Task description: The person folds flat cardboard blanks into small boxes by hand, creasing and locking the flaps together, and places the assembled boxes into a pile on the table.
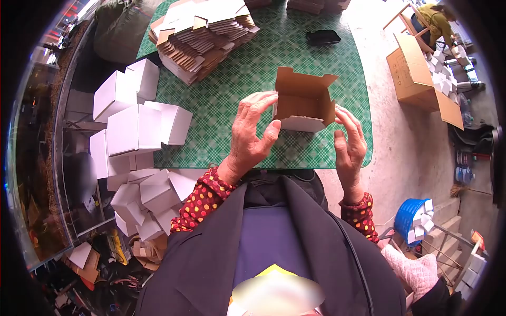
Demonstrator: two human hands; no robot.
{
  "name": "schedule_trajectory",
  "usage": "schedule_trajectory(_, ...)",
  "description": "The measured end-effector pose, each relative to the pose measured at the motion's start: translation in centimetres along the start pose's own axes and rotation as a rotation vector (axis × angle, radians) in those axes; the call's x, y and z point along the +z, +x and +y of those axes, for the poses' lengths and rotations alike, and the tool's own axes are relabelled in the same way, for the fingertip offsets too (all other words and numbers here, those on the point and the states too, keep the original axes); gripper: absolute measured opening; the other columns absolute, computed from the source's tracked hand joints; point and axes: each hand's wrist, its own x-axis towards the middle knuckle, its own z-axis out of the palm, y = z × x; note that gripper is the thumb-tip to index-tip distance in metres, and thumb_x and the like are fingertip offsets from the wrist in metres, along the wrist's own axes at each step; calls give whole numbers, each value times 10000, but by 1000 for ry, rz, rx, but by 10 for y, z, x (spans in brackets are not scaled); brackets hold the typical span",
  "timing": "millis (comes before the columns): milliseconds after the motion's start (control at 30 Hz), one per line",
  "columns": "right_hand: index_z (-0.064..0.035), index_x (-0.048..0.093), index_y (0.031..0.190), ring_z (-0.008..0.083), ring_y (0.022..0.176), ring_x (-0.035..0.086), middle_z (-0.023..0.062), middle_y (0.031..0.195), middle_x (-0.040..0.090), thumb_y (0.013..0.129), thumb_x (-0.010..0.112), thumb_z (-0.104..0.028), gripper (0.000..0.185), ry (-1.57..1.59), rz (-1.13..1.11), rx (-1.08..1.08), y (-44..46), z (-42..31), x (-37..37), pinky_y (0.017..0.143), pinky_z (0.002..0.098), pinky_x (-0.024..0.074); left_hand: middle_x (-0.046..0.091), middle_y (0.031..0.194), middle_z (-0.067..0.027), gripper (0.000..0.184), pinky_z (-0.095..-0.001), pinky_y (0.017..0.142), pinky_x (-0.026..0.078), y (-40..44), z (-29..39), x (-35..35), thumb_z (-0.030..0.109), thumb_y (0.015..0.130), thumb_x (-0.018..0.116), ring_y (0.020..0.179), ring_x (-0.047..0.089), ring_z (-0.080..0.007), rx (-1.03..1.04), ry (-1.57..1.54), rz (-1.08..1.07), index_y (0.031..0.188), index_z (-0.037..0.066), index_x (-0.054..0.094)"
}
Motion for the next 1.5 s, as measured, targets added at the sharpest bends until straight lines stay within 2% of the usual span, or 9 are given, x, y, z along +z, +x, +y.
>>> schedule_trajectory(100, -23, 622, 1316, 252, 1173, 603, 152, 1389, 603, 895, 598, -5, 422, 131, -41, 53, 2, 2, 6, 933, 343, 517, 601, 1358, -105, 460, -409, 1122, 419, -3, -5, 0, 117, 880, 629, 1276, 547, -307, -41, -18, 9, 1332, 51, 571)
schedule_trajectory(267, -33, 581, 1378, 210, 1066, 573, 143, 1407, 550, 970, 550, -57, 409, 284, -18, 165, 5, 2, 17, 935, 345, 516, 601, 1346, -104, 487, -424, 1130, 413, -5, -19, 5, 128, 900, 626, 1296, 532, -299, -97, -240, -19, 1367, 46, 519)
schedule_trajectory(400, -37, 560, 1403, 234, 1107, 596, 137, 1292, 583, 936, 624, -81, 474, 256, -16, 135, 8, 3, 21, 868, 315, 513, 572, 1355, -127, 541, -422, 1096, 427, -17, -19, -6, 198, 912, 656, 1255, 542, -306, -130, -300, -3, 1396, 39, 473)
schedule_trajectory(600, -38, 545, 1419, 226, 1070, 591, 126, 1216, 573, 953, 634, -156, 488, 111, -172, 90, 9, -2, 23, 846, 318, 514, 529, 1377, -149, 582, -409, 1035, 451, -32, -15, -12, 297, 914, 676, 1208, 538, -292, -153, -177, 28, 1390, 30, 473)
schedule_trajectory(767, -54, 468, 1490, 247, 1130, 587, 145, 1327, 558, 943, 655, -252, 611, 183, -237, 135, 6, 8, 18, 902, 356, 502, 485, 1411, -160, 684, -393, 986, 461, -28, -20, -12, 360, 912, 675, 1168, 529, -264, -120, -230, 58, 1459, 26, 435)
schedule_trajectory(933, -76, 391, 1546, 270, 1221, 558, 167, 1440, 518, 922, 665, -322, 725, 278, -70, 14, 19, 12, 31, 985, 398, 468, 487, 1418, -141, 723, -382, 976, 466, -10, -6, -14, 347, 928, 654, 1185, 518, -244, -209, -201, 77, 1526, 32, 397)
schedule_trajectory(1067, -92, 340, 1564, 280, 1315, 501, 169, 1507, 486, 907, 685, -356, 788, 304, -139, 41, 25, 7, 38, 1053, 425, 427, 491, 1409, -129, 738, -368, 960, 468, -9, -12, -20, 331, 935, 642, 1164, 521, -239, -175, -112, -58, 1566, 56, 375)
schedule_trajectory(1267, -81, 461, 1479, 275, 1308, 495, 149, 1443, 539, 909, 682, -345, 666, 300, -102, 82, 23, 7, 35, 1066, 432, 425, 525, 1368, -118, 604, -379, 977, 454, -11, -10, -18, 325, 948, 619, 1157, 520, -254, -247, -171, 0, 1478, 63, 493)
schedule_trajectory(1500, -73, 614, 1269, 284, 1273, 504, 105, 1275, 627, 897, 679, -338, 462, 94, -183, -19, 23, 19, 28, 1071, 437, 416, 595, 1246, -104, 457, -403, 1030, 409, -13, -25, -22, 353, 948, 600, 1146, 507, -272, -83, 25, -36, 1318, 84, 610)
